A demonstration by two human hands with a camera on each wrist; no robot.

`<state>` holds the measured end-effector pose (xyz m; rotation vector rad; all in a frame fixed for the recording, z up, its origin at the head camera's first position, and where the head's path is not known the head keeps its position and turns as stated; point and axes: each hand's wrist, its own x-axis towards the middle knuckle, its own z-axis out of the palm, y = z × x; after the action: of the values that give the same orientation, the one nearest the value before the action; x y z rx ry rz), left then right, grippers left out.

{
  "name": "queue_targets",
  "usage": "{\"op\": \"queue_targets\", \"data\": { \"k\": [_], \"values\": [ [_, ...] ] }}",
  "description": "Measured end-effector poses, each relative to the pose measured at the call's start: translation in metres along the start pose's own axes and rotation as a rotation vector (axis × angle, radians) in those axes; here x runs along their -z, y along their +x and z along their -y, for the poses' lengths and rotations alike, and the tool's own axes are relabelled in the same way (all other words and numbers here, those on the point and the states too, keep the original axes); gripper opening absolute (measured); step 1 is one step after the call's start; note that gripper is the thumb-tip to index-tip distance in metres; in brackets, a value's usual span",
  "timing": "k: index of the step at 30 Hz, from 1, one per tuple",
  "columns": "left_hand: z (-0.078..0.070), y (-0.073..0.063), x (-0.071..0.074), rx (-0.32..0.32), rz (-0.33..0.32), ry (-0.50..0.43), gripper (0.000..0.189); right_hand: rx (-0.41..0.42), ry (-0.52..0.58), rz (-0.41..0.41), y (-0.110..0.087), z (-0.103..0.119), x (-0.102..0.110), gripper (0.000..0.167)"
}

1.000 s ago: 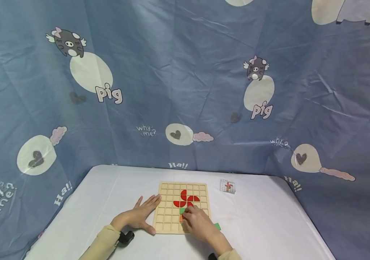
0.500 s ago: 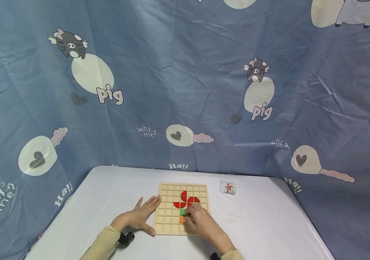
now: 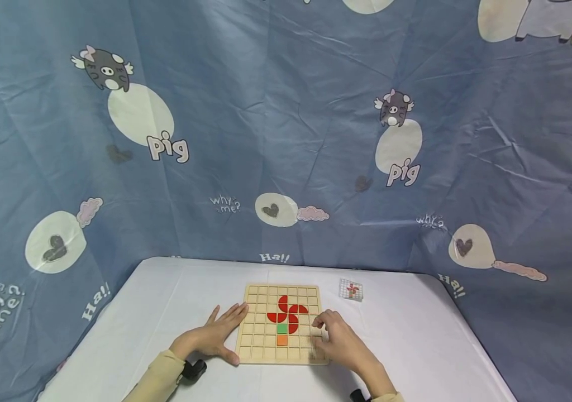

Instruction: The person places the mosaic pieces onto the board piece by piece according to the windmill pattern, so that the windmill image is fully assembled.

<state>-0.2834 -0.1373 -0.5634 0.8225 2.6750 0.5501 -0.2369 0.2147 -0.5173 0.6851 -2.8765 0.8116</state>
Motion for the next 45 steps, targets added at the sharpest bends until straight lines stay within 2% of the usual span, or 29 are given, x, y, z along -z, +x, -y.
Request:
{"op": "queue_targets", "data": {
  "k": [8,13,24,33,45],
  "values": [
    [-0.001,0.0,0.001,-0.006,-0.003,-0.005,0.129,-0.12,-0.003,0.042,-0.015,-0.015,0.012,0.037],
    [-0.001,-0.001,0.001,-0.005,0.001,-0.009,0.129,-0.15,-0.038,0.064,-0.022,-0.025,0.013,0.042],
    [0.0,-0.001,0.0,-0.011,-0.005,-0.005,0.129,-0.161,-0.029,0.129,-0.029,-0.041,0.005,0.045],
    [0.002,-0.002,-0.001,-0.025,-0.009,0.002,0.129,-0.138,0.025,0.204,-0.026,-0.052,-0.004,0.034],
    [0.002,0.0,-0.001,-0.024,-0.006,0.001,0.129,-0.067,0.026,0.194,-0.026,-0.056,-0.004,0.025]
  ]
}}
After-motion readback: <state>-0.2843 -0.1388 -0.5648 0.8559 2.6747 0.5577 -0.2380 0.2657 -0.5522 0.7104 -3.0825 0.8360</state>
